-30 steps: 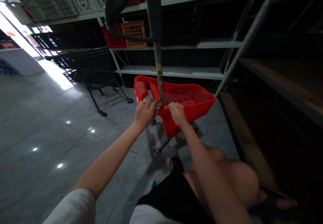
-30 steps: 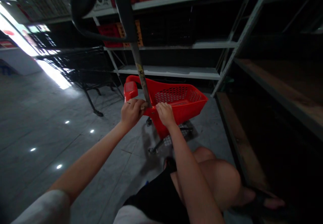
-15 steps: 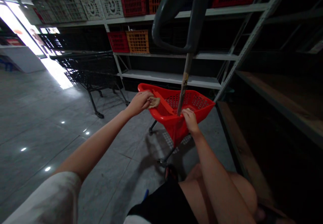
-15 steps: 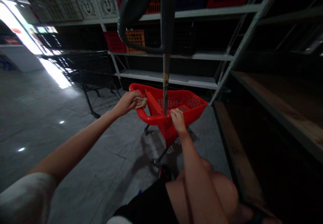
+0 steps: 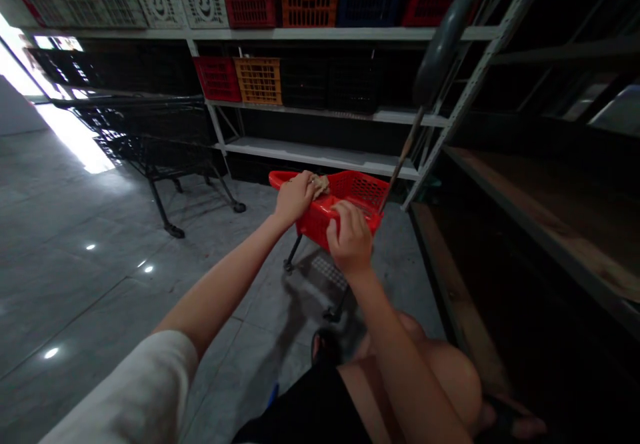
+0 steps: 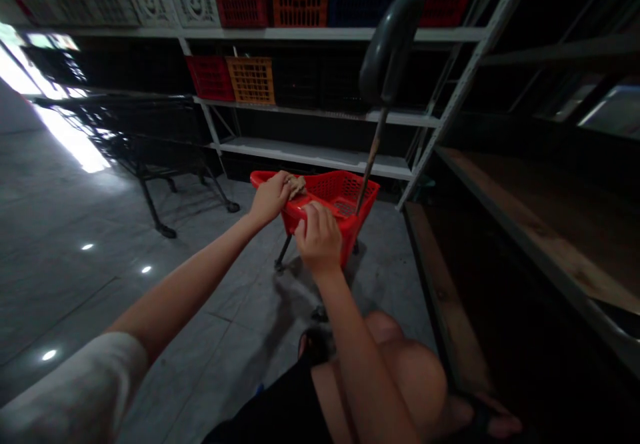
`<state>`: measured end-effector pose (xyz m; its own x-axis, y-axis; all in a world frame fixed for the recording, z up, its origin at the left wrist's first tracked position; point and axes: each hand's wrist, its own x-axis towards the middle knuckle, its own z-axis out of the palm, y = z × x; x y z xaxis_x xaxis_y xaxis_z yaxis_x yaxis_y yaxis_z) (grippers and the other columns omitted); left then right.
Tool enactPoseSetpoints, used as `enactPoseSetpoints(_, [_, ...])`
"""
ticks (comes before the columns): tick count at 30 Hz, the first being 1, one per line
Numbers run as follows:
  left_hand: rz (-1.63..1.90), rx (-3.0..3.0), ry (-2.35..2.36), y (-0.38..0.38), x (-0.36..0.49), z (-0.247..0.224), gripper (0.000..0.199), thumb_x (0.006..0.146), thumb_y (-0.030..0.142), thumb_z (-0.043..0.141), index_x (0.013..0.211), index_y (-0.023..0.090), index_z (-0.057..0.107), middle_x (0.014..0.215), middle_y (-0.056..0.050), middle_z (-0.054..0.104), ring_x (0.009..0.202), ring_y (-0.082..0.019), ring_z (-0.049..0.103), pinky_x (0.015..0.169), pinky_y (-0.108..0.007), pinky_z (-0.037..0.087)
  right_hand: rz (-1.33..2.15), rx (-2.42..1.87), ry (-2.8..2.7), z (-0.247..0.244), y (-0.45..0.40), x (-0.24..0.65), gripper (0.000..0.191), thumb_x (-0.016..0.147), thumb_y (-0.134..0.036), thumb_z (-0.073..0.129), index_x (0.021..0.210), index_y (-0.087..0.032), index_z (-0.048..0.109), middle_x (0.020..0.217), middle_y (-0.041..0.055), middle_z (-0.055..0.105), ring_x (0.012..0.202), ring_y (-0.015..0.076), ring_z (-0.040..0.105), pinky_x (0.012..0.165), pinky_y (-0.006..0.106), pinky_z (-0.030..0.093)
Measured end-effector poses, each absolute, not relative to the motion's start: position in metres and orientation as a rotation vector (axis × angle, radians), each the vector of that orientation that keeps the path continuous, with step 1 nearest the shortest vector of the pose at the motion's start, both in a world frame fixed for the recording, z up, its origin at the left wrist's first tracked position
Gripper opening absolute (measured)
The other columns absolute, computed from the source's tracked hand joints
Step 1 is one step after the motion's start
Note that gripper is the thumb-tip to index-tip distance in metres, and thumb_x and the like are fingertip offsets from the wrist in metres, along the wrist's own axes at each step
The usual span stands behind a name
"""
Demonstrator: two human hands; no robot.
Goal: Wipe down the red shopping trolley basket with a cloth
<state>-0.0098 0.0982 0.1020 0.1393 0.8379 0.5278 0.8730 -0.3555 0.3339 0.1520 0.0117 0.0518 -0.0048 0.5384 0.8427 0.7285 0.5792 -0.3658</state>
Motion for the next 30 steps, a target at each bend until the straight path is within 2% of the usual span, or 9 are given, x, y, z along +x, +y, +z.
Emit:
enactPoseSetpoints(3, [-0.787, -2.262, -1.723, 0.067, 0.026, 0.104, 0.031, 0.106, 0.035, 0.042, 0.119, 0.016, 0.062, 0.112, -0.013, 0.073, 0.107, -0.029, 0.069, 0.095, -0.04, 0.049, -0.189, -1.328, -1.581, 0.069, 0.021, 0.146, 0.036, 0.099, -0.025, 0.041, 0.127, -0.016, 0.062, 0.137, 0.0174, 0.067, 0.126, 0.0284, 0.062, 0.108, 0.044, 0.049])
enactPoseSetpoints(6, [-0.669, -2.344, -1.668, 0.044, 0.061, 0.107, 0.035, 0.107, 0.041, 0.042, 0.114, 0.014, 0.063, 0.114, -0.013, 0.071, 0.111, -0.029, 0.067, 0.092, -0.038, 0.05, -0.254, -1.595, -1.483, 0.071, 0.027, 0.175, 0.042, 0.101, -0.03, 0.04, 0.132, -0.013, 0.061, 0.144, 0.021, 0.063, 0.116, 0.0321, 0.068, 0.094, 0.043, 0.052])
enactPoseSetpoints(8, [-0.655, -2.453, -1.607, 0.037, 0.082, 0.111, 0.04, 0.108, 0.045, 0.041, 0.113, 0.013, 0.065, 0.116, -0.013, 0.07, 0.111, -0.027, 0.067, 0.088, -0.035, 0.051, -0.301, -1.717, -1.47, 0.07, 0.025, 0.205, 0.049, 0.101, -0.033, 0.038, 0.14, -0.011, 0.057, 0.136, 0.0228, 0.068, 0.104, 0.0327, 0.072, 0.085, 0.042, 0.052])
enactPoseSetpoints(10, [-0.666, -2.544, -1.539, 0.035, 0.099, 0.117, 0.048, 0.107, 0.053, 0.04, 0.113, 0.014, 0.067, 0.117, -0.012, 0.07, 0.109, -0.025, 0.068, 0.085, -0.034, 0.052, -0.318, -1.804, -1.508, 0.07, 0.021, 0.236, 0.05, 0.103, -0.034, 0.034, 0.14, -0.011, 0.059, 0.113, 0.0202, 0.077, 0.091, 0.0319, 0.073, 0.08, 0.04, 0.049])
enactPoseSetpoints(12, [-0.662, -2.594, -1.484, 0.035, 0.11, 0.122, 0.055, 0.106, 0.06, 0.039, 0.113, 0.014, 0.068, 0.117, -0.012, 0.07, 0.109, -0.026, 0.069, 0.085, -0.033, 0.052, -0.311, -1.847, -1.587, 0.071, 0.018, 0.261, 0.05, 0.104, -0.031, 0.029, 0.125, -0.013, 0.07, 0.098, 0.0174, 0.079, 0.087, 0.0309, 0.073, 0.08, 0.039, 0.047])
enactPoseSetpoints(16, [-0.586, -2.597, -1.461, 0.023, 0.101, 0.129, 0.058, 0.103, 0.064, 0.043, 0.112, 0.014, 0.07, 0.118, -0.013, 0.071, 0.11, -0.028, 0.069, 0.086, -0.035, 0.053, -0.276, -1.783, -1.619, 0.069, 0.016, 0.289, 0.053, 0.102, -0.024, 0.024, 0.107, -0.015, 0.076, 0.106, 0.0152, 0.08, 0.095, 0.0281, 0.072, 0.086, 0.038, 0.046])
enactPoseSetpoints(19, [-0.513, -2.558, -1.568, 0.001, 0.07, 0.13, 0.053, 0.101, 0.063, 0.047, 0.111, 0.016, 0.068, 0.114, -0.013, 0.073, 0.106, -0.029, 0.071, 0.087, -0.036, 0.054, -0.272, -1.729, -1.586, 0.065, 0.013, 0.29, 0.054, 0.1, -0.024, 0.025, 0.106, -0.015, 0.077, 0.105, 0.0138, 0.08, 0.095, 0.0269, 0.071, 0.088, 0.038, 0.045])
enactPoseSetpoints(25, [-0.545, -2.377, -1.968, -0.018, 0.04, 0.121, 0.043, 0.099, 0.062, 0.051, 0.111, 0.023, 0.063, 0.091, -0.009, 0.075, 0.085, -0.028, 0.074, 0.075, -0.035, 0.055, -0.318, -1.719, -1.603, 0.067, -0.002, 0.27, 0.05, 0.102, -0.027, 0.028, 0.106, -0.014, 0.076, 0.101, 0.0144, 0.078, 0.09, 0.0267, 0.069, 0.09, 0.041, 0.045])
enactPoseSetpoints(30, [-0.651, -2.306, -1.963, 0.009, 0.092, 0.117, 0.036, 0.104, 0.047, 0.049, 0.12, 0.017, 0.06, 0.101, -0.016, 0.077, 0.087, -0.031, 0.075, 0.078, -0.04, 0.057, -0.258, -1.619, -1.697, 0.068, -0.006, 0.278, 0.049, 0.105, -0.031, 0.031, 0.127, -0.015, 0.071, 0.112, 0.0142, 0.079, 0.097, 0.0269, 0.071, 0.093, 0.041, 0.049])
